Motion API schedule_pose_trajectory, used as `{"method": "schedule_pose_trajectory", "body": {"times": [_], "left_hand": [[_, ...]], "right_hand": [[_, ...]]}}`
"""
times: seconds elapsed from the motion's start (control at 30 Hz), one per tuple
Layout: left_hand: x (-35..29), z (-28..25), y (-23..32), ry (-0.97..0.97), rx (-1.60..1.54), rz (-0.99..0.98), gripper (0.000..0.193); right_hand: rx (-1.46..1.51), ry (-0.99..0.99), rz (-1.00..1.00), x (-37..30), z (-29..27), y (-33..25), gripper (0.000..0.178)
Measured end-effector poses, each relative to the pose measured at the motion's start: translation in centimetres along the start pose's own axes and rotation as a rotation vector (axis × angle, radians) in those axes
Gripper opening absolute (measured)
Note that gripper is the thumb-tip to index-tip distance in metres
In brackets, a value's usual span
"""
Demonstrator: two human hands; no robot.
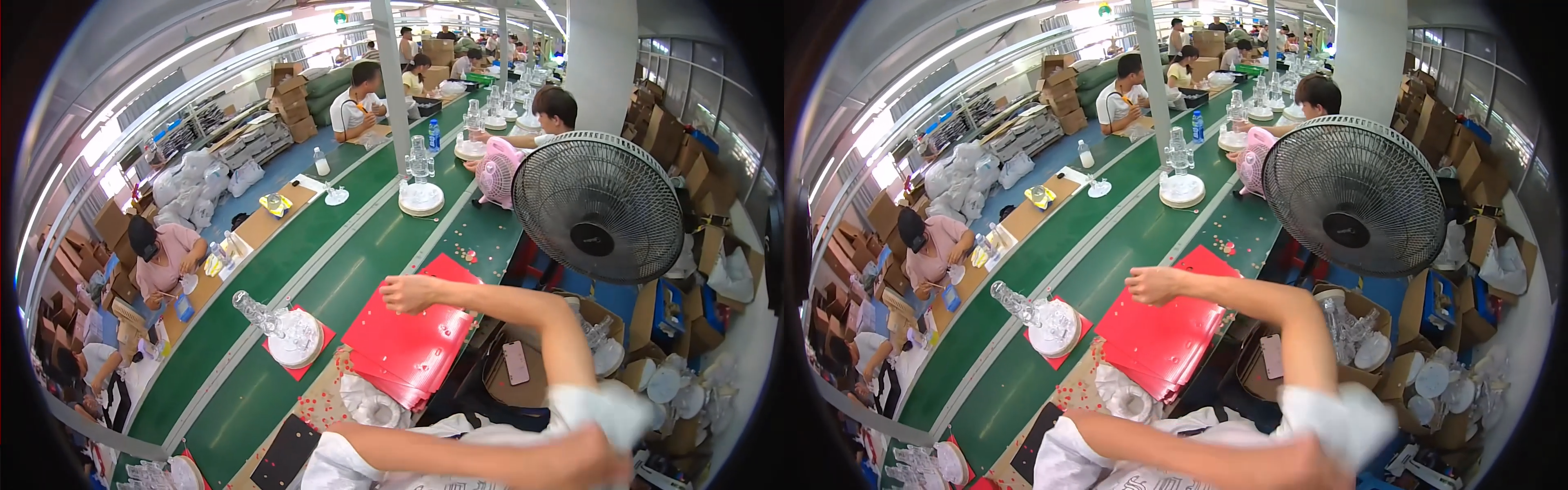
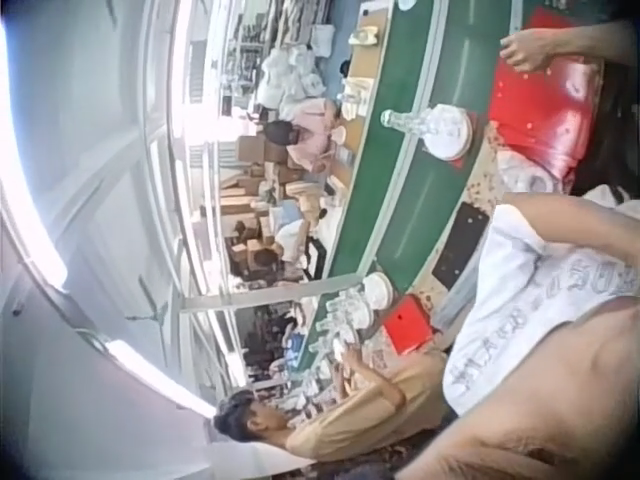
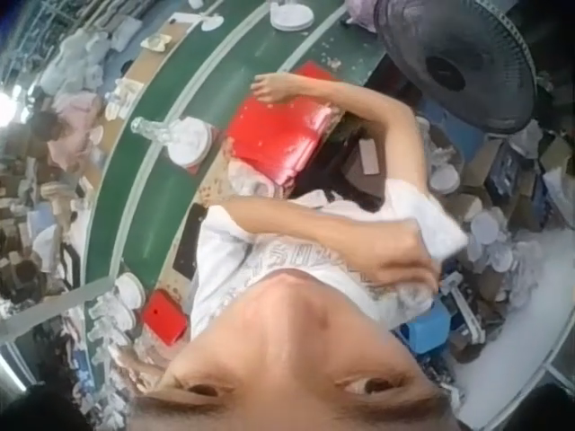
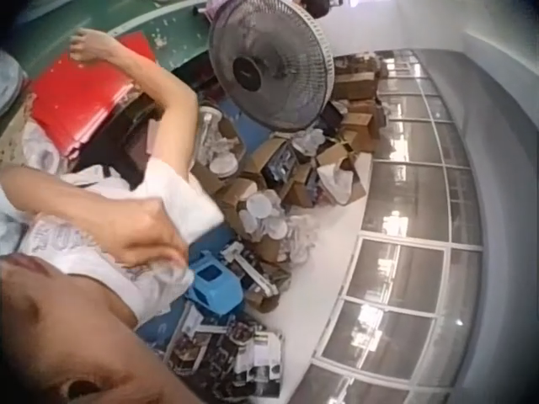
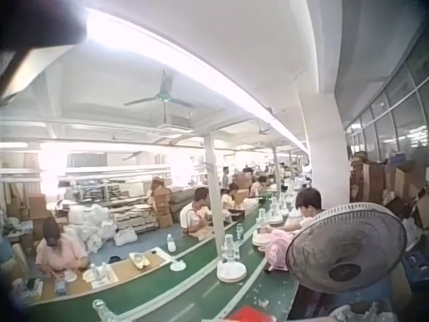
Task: Assembling components for light fixtures on an industrial assembly line by applying small parts to a template and mounting it to a base.
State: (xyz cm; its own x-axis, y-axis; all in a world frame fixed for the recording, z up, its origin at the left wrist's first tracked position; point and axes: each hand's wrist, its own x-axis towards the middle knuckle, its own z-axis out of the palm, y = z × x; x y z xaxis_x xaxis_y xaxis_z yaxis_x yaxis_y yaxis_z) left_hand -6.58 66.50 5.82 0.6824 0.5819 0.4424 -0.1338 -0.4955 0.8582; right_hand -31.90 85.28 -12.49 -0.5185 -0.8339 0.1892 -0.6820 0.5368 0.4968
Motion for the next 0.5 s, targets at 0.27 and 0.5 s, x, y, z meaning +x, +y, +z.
{"method": "schedule_pose_trajectory", "body": {"times": [0.27,0.5], "left_hand": [[-8.3,0.7,0.7,0.114,-0.278,-0.043,0.019],[0.4,-2.0,0.1,0.177,0.51,-0.059,0.05]], "right_hand": [[-0.062,-0.141,0.29,-7.6,-6.1,6.1,0.013],[-0.011,-0.109,0.183,-1.4,-5.5,7.4,0.012]]}}
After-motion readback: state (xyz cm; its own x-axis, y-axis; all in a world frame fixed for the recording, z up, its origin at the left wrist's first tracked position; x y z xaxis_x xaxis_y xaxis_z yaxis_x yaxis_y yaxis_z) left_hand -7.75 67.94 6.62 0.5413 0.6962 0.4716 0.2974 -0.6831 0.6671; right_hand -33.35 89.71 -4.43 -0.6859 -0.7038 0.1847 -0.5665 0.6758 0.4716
